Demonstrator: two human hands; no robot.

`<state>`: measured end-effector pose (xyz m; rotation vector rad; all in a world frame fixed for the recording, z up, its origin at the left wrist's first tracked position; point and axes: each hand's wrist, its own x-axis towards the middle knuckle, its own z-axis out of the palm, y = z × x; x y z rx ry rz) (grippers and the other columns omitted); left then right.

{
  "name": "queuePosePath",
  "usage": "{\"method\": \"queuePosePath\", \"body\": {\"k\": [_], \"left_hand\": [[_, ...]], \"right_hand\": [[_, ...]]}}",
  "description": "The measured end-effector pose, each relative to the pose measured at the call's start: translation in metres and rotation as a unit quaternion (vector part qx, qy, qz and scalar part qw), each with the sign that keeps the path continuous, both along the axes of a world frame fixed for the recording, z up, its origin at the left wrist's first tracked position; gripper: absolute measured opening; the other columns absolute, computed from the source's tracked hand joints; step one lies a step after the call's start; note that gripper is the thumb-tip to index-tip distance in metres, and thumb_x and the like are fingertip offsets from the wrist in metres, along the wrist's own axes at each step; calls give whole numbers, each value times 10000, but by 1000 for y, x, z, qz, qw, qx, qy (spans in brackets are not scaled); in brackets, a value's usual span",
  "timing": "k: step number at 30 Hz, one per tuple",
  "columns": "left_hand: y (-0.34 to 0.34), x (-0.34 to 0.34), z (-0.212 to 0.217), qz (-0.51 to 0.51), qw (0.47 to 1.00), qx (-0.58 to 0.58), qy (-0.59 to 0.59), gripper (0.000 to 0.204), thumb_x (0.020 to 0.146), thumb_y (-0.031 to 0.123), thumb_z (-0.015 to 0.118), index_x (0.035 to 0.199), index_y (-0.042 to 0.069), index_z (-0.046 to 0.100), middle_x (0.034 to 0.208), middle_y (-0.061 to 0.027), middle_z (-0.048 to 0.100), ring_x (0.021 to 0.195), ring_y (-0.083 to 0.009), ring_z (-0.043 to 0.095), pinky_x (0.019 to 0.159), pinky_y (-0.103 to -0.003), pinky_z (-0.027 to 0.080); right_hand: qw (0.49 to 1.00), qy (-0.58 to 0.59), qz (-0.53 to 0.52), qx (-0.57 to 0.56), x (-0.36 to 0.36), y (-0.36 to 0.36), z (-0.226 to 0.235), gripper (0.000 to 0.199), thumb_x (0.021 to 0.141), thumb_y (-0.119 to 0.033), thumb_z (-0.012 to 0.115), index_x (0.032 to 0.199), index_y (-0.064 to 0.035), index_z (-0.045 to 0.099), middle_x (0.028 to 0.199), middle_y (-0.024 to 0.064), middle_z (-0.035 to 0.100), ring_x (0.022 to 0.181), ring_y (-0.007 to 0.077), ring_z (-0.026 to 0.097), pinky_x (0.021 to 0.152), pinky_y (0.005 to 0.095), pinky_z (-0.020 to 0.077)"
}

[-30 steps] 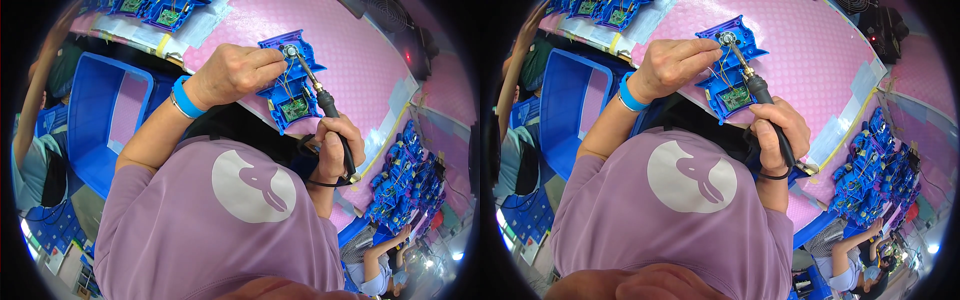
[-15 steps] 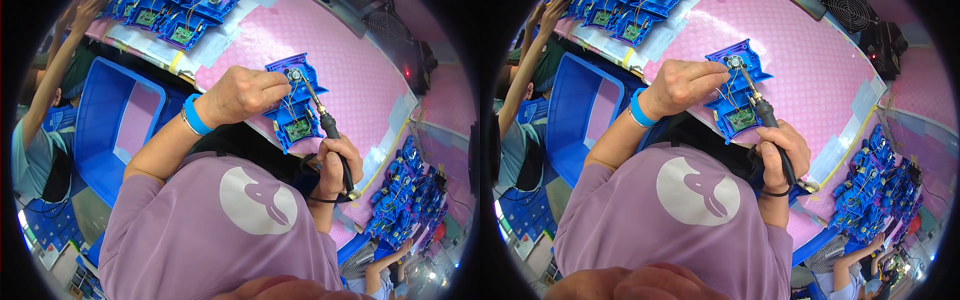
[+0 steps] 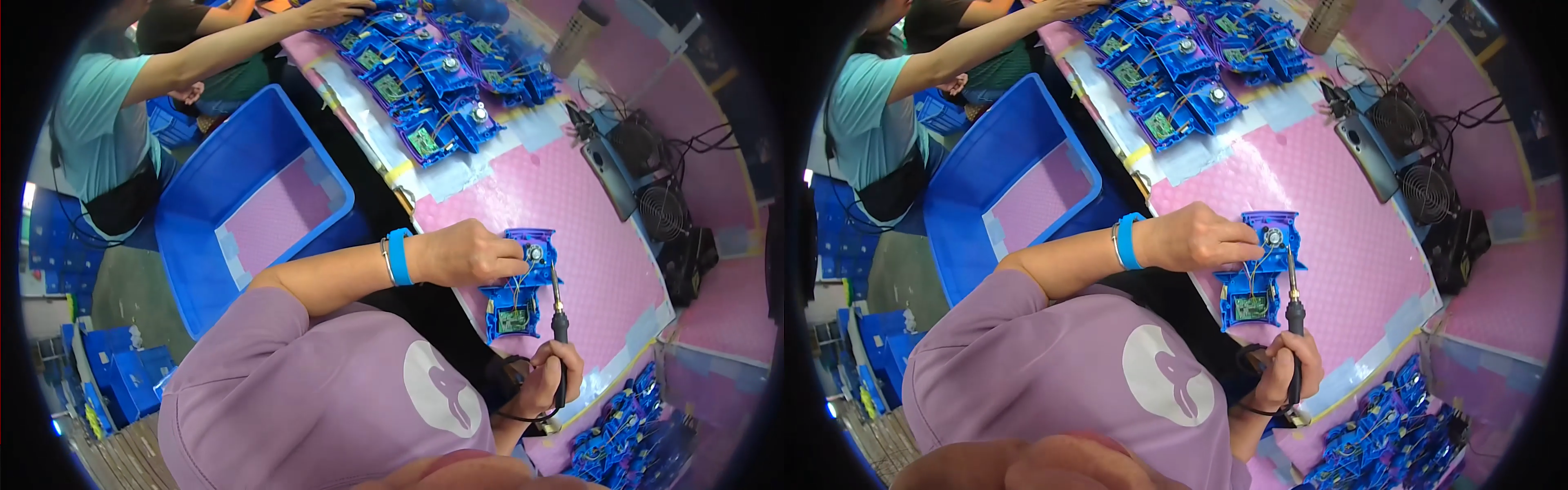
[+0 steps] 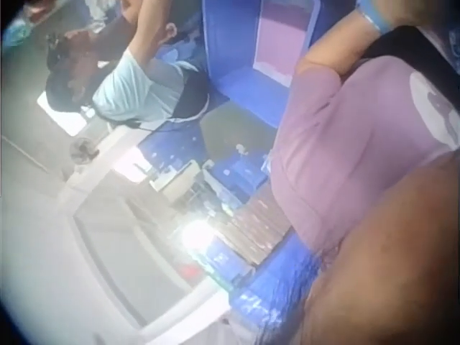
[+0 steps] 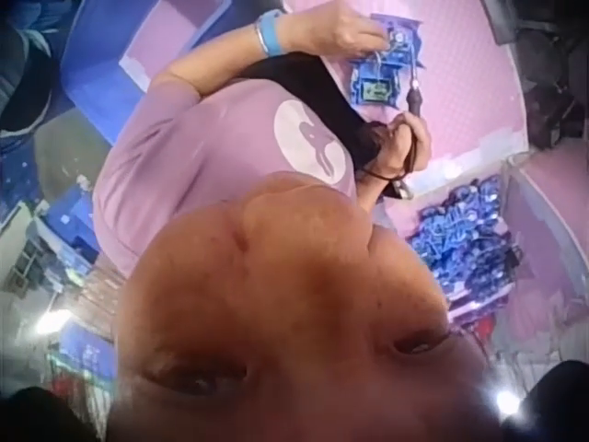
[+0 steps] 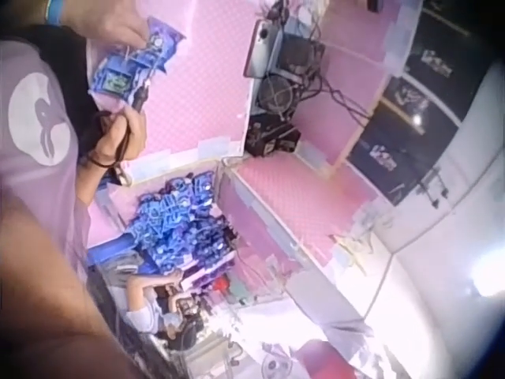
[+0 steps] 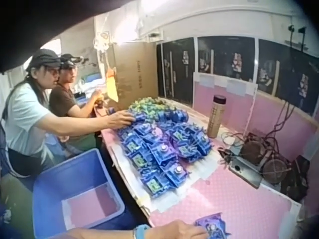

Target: Soldering electrical wires onto circuit boards within blue plastic toy housings.

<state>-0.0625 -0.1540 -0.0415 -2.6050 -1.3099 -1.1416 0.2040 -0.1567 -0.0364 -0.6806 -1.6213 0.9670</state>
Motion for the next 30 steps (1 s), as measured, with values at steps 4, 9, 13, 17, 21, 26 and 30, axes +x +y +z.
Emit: {"method": "queuePosePath", "body": {"k": [4, 9, 13, 17, 21, 26, 30], "left_hand": [[-14, -12, -1, -22, 995, -34, -94, 272, 791, 128, 808, 1040, 72, 714, 1013, -44, 693, 758, -184, 708, 580, -297, 563], [-25, -17, 0, -129, 965, -120, -194, 236, 836, 129, 781, 1055, 71, 714, 1102, -76, 695, 763, -263, 707, 642, -350, 569], [-27, -5, 10, -105, 981, -121, -107, 260, 857, 114, 740, 1109, 81, 683, 1203, -94, 666, 771, -283, 711, 653, -370, 573], [-12, 5, 5, -60, 992, -107, 18, 283, 871, 61, 641, 1152, 87, 617, 1174, -87, 638, 749, -295, 700, 634, -391, 562], [10, -11, 13, -30, 993, -74, 93, 181, 857, 82, 611, 1038, 88, 610, 1019, -98, 642, 781, -309, 701, 643, -429, 547], [47, -83, 38, -94, 985, -80, 117, 107, 858, 77, 602, 935, 70, 675, 928, -118, 672, 880, -342, 680, 729, -440, 537], [63, -127, 46, -54, 979, -123, 153, 130, 857, 53, 595, 931, 52, 702, 937, -119, 710, 895, -338, 680, 751, -448, 533]], "right_hand": [[999, -9, -29, -18, 4, -4, 4, 195, 898, -77, 532, 995, 56, 637, 663, 81, 543, 595, 134, 490, 587, 268, 389], [995, 25, -92, 6, 6, -5, 5, 203, 846, -76, 528, 938, 53, 656, 631, 84, 543, 563, 136, 466, 541, 281, 354], [995, 26, -87, 28, 15, -6, 9, 216, 961, -118, 495, 992, 58, 617, 656, 73, 511, 605, 135, 470, 592, 267, 369], [994, 33, -84, 57, 26, -8, 8, 211, 982, -103, 482, 999, 69, 603, 672, 79, 506, 599, 134, 463, 582, 251, 372], [993, 38, -98, 45, 29, -15, 12, 203, 982, -83, 467, 995, 73, 595, 691, 86, 517, 596, 135, 467, 572, 249, 378], [993, 36, -98, 56, 31, -19, 15, 213, 979, -78, 466, 1018, 81, 601, 694, 88, 520, 595, 140, 471, 568, 249, 380], [993, 31, -109, 39, 23, -19, 17, 223, 973, -100, 482, 1007, 83, 607, 688, 88, 519, 593, 141, 474, 564, 248, 377]]}}
